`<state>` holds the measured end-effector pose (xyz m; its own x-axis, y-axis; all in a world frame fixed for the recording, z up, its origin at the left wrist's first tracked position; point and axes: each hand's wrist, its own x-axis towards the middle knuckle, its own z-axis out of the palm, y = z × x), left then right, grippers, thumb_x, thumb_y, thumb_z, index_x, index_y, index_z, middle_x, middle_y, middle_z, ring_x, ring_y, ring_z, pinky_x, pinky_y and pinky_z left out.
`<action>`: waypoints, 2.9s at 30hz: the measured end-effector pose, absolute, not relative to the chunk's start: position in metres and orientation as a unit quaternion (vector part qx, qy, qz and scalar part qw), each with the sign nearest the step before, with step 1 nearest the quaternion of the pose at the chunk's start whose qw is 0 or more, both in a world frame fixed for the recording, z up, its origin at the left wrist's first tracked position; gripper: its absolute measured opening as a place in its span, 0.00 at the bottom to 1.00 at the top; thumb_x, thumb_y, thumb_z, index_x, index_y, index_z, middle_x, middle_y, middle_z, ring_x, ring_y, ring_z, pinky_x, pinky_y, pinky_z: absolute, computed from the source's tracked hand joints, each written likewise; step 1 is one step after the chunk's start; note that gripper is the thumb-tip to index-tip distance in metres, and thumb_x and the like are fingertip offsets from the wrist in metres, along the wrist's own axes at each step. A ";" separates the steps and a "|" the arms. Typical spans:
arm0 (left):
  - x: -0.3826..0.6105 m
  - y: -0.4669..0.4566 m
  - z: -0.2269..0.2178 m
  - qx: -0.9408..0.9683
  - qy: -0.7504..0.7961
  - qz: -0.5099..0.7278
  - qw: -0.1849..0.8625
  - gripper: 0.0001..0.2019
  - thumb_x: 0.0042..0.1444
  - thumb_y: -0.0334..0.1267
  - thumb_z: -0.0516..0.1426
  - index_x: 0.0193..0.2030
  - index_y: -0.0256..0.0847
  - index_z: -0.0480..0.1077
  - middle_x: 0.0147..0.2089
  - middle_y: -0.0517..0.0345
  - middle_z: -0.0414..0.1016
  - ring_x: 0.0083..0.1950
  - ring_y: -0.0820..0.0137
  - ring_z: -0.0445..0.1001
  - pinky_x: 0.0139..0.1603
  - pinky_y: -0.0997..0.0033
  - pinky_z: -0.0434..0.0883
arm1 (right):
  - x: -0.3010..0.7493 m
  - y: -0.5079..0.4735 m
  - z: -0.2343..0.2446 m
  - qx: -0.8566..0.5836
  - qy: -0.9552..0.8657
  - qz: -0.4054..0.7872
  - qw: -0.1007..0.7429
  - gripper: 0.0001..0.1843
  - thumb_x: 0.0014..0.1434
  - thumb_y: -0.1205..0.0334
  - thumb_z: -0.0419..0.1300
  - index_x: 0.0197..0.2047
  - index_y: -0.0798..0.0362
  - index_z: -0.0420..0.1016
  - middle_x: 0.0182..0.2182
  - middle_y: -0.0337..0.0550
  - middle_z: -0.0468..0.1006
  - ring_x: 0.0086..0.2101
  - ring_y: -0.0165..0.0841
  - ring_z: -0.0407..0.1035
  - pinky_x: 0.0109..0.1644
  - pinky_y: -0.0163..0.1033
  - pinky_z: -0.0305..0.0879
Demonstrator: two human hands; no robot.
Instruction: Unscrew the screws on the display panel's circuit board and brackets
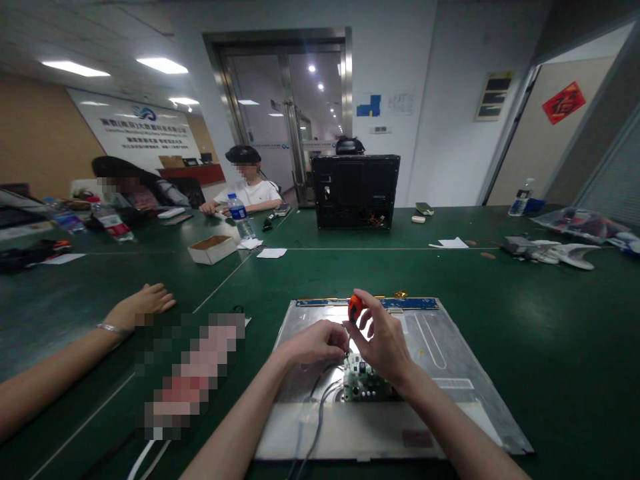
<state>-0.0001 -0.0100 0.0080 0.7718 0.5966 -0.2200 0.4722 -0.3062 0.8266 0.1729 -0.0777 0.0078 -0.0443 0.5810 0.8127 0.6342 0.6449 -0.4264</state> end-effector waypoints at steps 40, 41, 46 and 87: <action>-0.002 -0.011 0.005 0.797 0.338 0.075 0.495 0.04 0.47 0.31 0.60 0.31 0.37 0.69 0.28 0.64 0.67 0.29 0.73 0.64 0.30 0.73 0.60 | 0.172 -0.082 0.017 -0.422 -0.714 -0.014 0.559 0.26 0.61 0.68 0.54 0.63 0.51 0.61 0.40 0.46 0.75 0.29 0.30 0.71 0.25 0.33 0.68; -0.002 -0.011 0.006 0.798 0.337 0.077 0.493 0.04 0.47 0.31 0.60 0.32 0.37 0.70 0.28 0.64 0.66 0.29 0.73 0.64 0.30 0.73 0.60 | 0.172 -0.082 0.017 -0.427 -0.711 -0.016 0.558 0.27 0.61 0.68 0.54 0.63 0.51 0.61 0.41 0.47 0.75 0.29 0.30 0.71 0.25 0.33 0.68; -0.001 -0.012 0.008 0.800 0.329 0.070 0.497 0.04 0.47 0.30 0.59 0.32 0.37 0.71 0.28 0.64 0.66 0.30 0.73 0.64 0.30 0.73 0.60 | 0.173 -0.082 0.016 -0.435 -0.703 -0.029 0.563 0.28 0.58 0.68 0.54 0.62 0.53 0.60 0.35 0.43 0.76 0.25 0.30 0.69 0.27 0.35 0.70; 0.001 -0.015 0.011 0.810 0.338 0.069 0.473 0.03 0.47 0.31 0.58 0.26 0.39 0.66 0.23 0.66 0.61 0.26 0.75 0.59 0.27 0.73 0.57 | 0.173 -0.080 0.014 -0.420 -0.727 -0.035 0.542 0.28 0.64 0.65 0.56 0.66 0.47 0.60 0.38 0.43 0.77 0.26 0.30 0.70 0.25 0.33 0.68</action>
<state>0.0012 -0.0153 0.0113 0.7617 0.6137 -0.2081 0.4826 -0.3229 0.8141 0.1731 -0.0797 0.0144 -0.0598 0.5732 0.8173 0.6497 0.6439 -0.4041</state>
